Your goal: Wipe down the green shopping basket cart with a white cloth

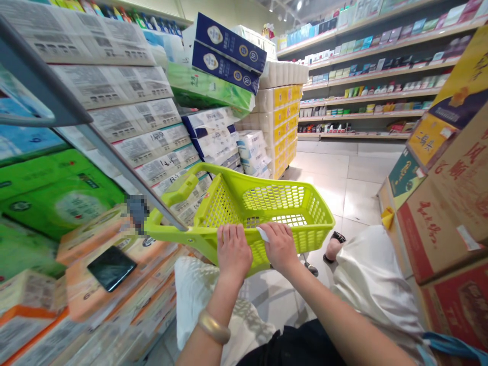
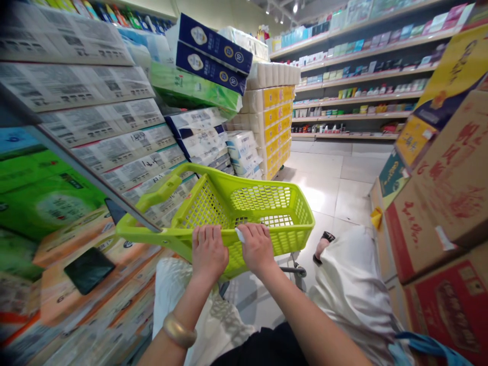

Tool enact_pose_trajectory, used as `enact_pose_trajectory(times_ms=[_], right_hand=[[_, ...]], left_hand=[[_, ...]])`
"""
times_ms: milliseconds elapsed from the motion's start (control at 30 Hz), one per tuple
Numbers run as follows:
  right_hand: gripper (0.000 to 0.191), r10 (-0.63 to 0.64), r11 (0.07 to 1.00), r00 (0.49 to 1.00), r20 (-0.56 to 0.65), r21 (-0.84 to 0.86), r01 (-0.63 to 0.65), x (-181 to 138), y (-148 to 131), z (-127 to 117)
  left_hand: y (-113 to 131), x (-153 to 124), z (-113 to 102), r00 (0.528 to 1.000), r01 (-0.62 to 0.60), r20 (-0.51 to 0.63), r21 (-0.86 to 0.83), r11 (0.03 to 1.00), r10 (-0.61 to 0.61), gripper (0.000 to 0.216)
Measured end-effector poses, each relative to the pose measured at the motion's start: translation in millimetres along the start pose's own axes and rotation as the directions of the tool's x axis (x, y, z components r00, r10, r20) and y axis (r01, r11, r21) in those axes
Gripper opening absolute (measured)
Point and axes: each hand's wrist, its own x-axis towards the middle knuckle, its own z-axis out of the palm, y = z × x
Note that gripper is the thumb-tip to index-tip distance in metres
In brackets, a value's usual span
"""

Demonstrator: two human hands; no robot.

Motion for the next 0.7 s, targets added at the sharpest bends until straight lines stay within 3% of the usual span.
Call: enact_pose_trajectory(times_ms=[200, 333, 500, 600, 700], right_hand=[[0.037, 0.071, 0.995, 0.996, -0.062, -0.072, -0.076, -14.7, 38.2, -16.8], [0.034, 0.141, 0.988, 0.985, -0.102, -0.055, -0.147, -7.3, 17.1, -6.9], [0.036, 0.074, 0.997, 0.996, -0.04, 0.023, -0.073, 5.5, -18.4, 9.5], [0.036, 0.026, 0.999, 1.0, -0.009, 0.029, -0.025, 3.8, -10.6, 6.2], [0.035, 0.054, 0.998, 0.998, -0.033, -0.018, -0.055, -4.5, 16.6, -5.5]], left_hand=[[5.4, -1.1, 0.3, 1.0, 0.016, -0.005, -0.007, 1.0, -0.016, 0.042], [9.8, -2.1, -0.1, 1.0, 0.022, -0.008, -0.005, 1.0, -0.022, 0.043], [4.5, -2.5, 3.2, 1.0, 0.015, -0.024, -0.009, 1.0, -0.016, 0.042], [-1.2, -1.3, 4.5, 1.0, -0.005, -0.017, -0.003, 1.0, 0.005, 0.043], [-3.9, 0.6, 3.8, 1.0, -0.006, 0.0, 0.011, 1.0, 0.006, 0.043]])
